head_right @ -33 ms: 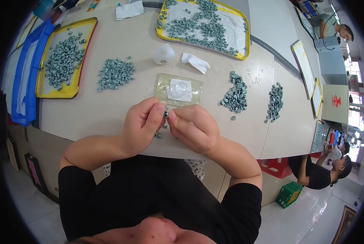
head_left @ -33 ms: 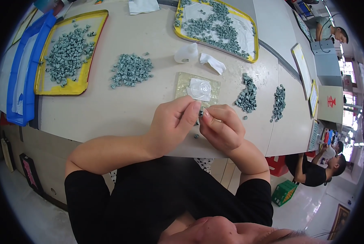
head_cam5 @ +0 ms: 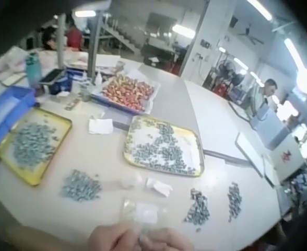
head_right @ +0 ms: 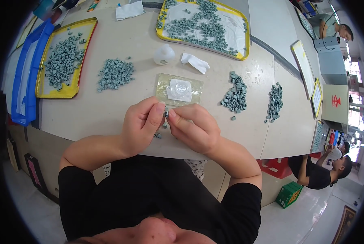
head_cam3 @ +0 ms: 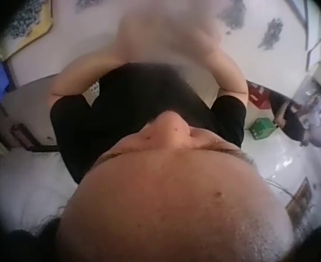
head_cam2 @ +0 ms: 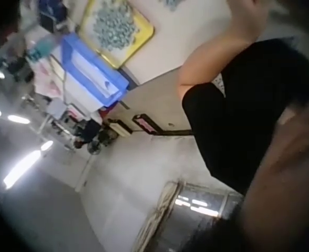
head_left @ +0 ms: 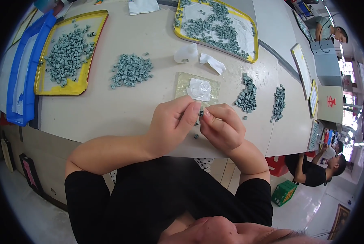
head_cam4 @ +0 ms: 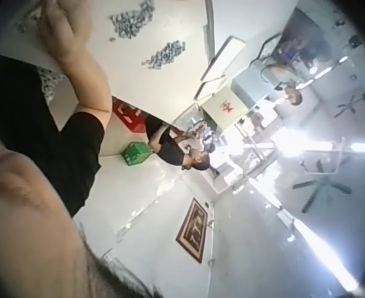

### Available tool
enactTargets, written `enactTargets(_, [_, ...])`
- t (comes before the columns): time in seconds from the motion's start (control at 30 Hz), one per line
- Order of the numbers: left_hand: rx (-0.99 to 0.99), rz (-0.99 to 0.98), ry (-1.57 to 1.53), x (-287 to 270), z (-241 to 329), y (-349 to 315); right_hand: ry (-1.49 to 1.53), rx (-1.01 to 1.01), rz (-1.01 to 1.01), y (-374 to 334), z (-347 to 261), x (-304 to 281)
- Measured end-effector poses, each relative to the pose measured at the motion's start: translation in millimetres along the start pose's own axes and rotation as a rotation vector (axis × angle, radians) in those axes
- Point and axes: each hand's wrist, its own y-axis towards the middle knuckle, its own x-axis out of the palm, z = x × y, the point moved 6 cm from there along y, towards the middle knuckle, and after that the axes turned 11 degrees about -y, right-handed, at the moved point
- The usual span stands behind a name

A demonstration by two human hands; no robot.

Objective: Manually sort and pack small green plastic components into a plastic bag.

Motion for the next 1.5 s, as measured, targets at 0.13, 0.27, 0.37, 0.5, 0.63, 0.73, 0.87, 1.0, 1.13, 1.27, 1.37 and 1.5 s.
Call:
enactTargets(0.13, [0.219, -0.006, 0.222, 1.6, 14.3, -0.3, 0.032, 0.054, -0.023, -2.0, 2.5, -3.7])
enactTargets(0.27, [0.295, -0.032, 0.251, 8.0, 15.1, 2.9, 0.022, 0.045, -0.021, -3.8, 5.3, -8.4])
enactTargets(0.37, [0.352, -0.019, 0.298, 11.6, 12.9, 2.9, 0.019, 0.045, -0.025, -6.5, 6.5, -9.5])
enactTargets(0.5, [0.367, -0.004, 0.361, 15.8, 7.4, 1.6, -0.005, 0.065, -0.014, -12.1, 5.9, -10.0])
enactTargets(0.63, [0.336, -0.004, 0.372, 18.8, 6.9, 5.6, -0.043, 0.082, -0.01, -12.8, 6.1, -12.3])
enactTargets(0.73, [0.276, -0.089, 0.37, 19.7, 6.4, 12.2, -0.075, 0.119, -0.062, -7.2, 12.4, -20.9])
enactTargets(0.87, [0.136, -0.144, 0.424, 21.3, 15.6, 14.5, -0.083, 0.108, -0.076, -3.0, 18.8, -34.4])
enactTargets(1.0, [-0.153, -0.286, 0.57, 31.5, 4.4, 16.1, -0.205, 0.165, -0.012, -6.7, 35.8, -56.4])
enactTargets(1.13, [-0.331, -0.336, 0.55, 47.9, 7.0, 7.6, -0.245, 0.213, 0.072, -8.4, 42.5, -84.8])
enactTargets(1.27, [-0.04, -0.121, 0.527, 58.7, 36.5, 6.8, -0.215, 0.271, 0.088, -9.7, 38.1, -114.7])
enactTargets(1.37, [-0.01, 0.113, 0.498, 63.9, 57.6, 10.7, -0.193, 0.275, 0.095, -11.8, 29.6, -141.5])
enactTargets(1.5, [0.11, 0.186, 0.677, 81.7, 61.8, 19.3, -0.157, 0.277, 0.121, -20.1, 18.4, -173.3])
